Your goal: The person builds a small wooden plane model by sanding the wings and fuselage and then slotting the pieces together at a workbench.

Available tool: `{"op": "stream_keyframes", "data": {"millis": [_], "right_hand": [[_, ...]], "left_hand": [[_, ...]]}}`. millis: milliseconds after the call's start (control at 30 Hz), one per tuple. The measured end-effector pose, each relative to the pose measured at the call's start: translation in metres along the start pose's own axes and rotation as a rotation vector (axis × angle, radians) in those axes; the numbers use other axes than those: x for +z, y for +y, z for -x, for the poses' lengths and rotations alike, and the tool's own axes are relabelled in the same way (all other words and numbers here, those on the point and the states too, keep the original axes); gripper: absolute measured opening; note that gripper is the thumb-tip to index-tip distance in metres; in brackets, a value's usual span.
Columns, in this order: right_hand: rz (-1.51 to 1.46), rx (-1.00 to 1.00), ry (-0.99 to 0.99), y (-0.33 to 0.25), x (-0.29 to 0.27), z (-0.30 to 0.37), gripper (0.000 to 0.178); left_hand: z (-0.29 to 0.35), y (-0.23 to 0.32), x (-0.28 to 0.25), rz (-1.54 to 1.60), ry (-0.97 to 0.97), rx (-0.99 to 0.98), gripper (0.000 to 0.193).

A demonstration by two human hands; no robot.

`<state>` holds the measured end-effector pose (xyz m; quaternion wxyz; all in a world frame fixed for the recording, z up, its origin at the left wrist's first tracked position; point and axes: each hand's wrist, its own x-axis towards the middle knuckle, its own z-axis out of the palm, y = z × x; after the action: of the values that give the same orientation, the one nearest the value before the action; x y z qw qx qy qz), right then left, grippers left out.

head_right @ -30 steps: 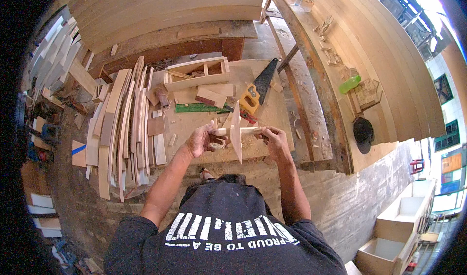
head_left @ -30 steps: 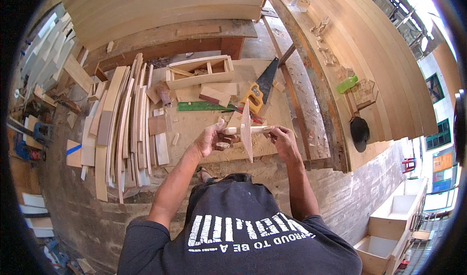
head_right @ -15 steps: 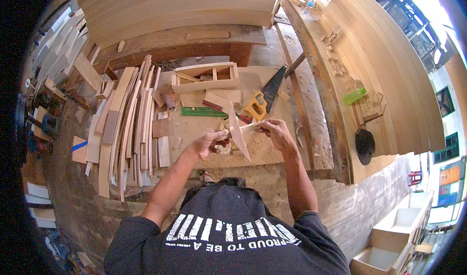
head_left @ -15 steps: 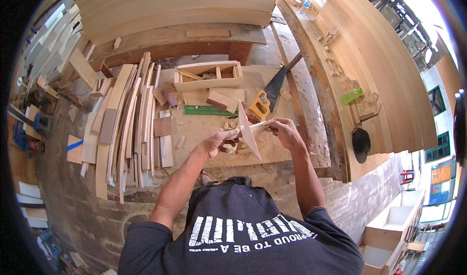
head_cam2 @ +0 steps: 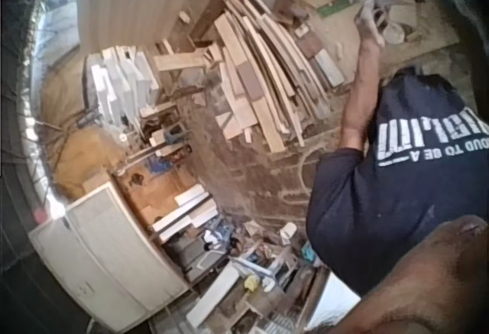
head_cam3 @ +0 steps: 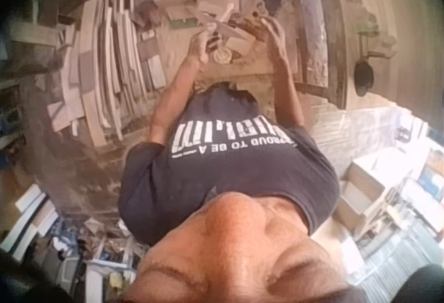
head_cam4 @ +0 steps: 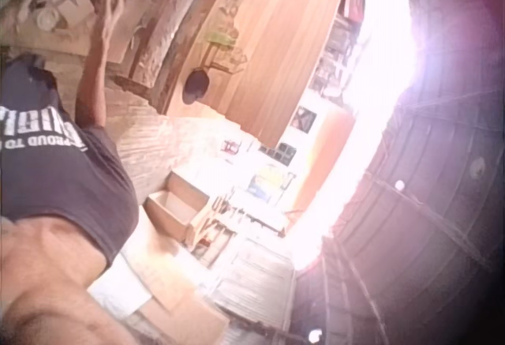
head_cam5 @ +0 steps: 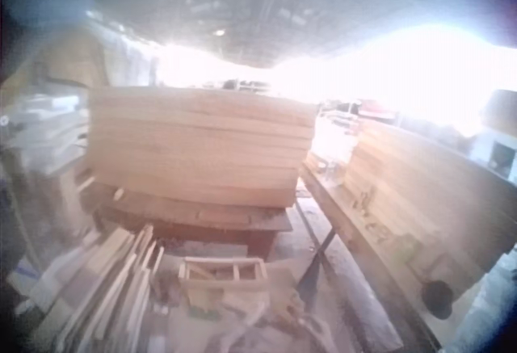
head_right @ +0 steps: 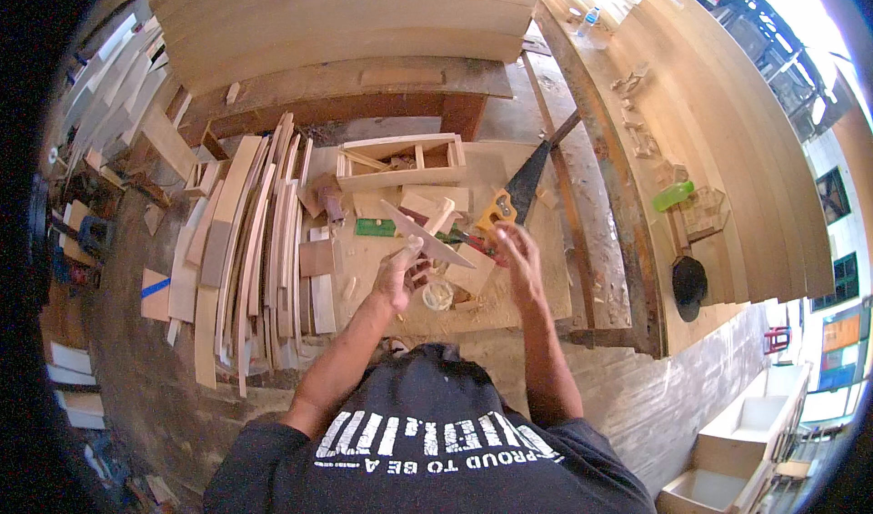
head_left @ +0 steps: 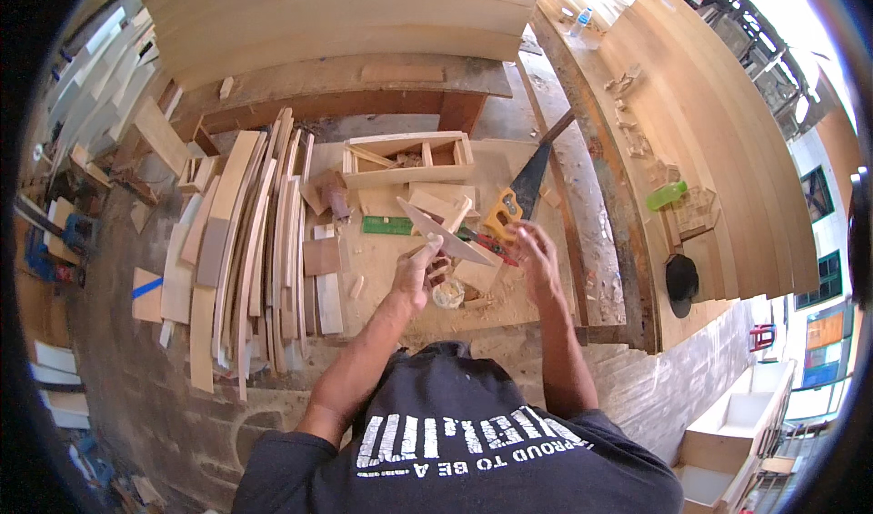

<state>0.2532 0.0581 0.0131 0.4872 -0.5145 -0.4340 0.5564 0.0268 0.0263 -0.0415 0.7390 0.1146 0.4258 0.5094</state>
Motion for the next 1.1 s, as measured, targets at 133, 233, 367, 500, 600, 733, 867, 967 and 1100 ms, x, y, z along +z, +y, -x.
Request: {"op": "stream_keyframes", "data": {"millis": [133, 233, 367, 500, 600, 733, 867, 967, 1100], "right_hand": [[-0.313, 0.205, -0.041, 0.03, 0.038, 0.031, 0.032], [-0.296, 0.209, -0.012, 0.041, 0.069, 0.033, 0.032], [-0.37, 0.211, 0.06, 0.041, 0.098, 0.021, 0.032], [-0.377, 0.2, 0.086, 0.038, 0.105, 0.011, 0.028], [-0.347, 0.212, 0.088, 0.042, 0.101, 0.003, 0.027], [-0.314, 0.218, 0.101, 0.042, 0.096, -0.002, 0.028], [-0.35, 0.198, 0.104, 0.04, 0.092, -0.006, 0.03], [-0.353, 0.215, 0.113, 0.04, 0.087, -0.009, 0.031], [-0.342, 0.237, 0.117, 0.037, 0.082, -0.011, 0.032]], "left_hand": [[0.012, 0.019, 0.012, 0.093, -0.026, 0.072, 0.035], [0.015, 0.025, 0.015, 0.154, 0.045, 0.1, 0.027], [0.009, 0.025, 0.008, 0.138, 0.053, 0.141, 0.023], [0.001, 0.026, 0.01, 0.121, 0.076, 0.173, 0.019], [-0.003, 0.023, 0.013, 0.122, 0.103, 0.193, 0.017], [-0.001, 0.025, 0.021, 0.124, 0.126, 0.212, 0.018], [0.003, 0.027, 0.033, 0.149, 0.1, 0.229, 0.018], [0.0, 0.025, 0.037, 0.148, 0.127, 0.221, 0.018], [-0.007, 0.019, 0.034, 0.097, 0.116, 0.198, 0.02]]}}
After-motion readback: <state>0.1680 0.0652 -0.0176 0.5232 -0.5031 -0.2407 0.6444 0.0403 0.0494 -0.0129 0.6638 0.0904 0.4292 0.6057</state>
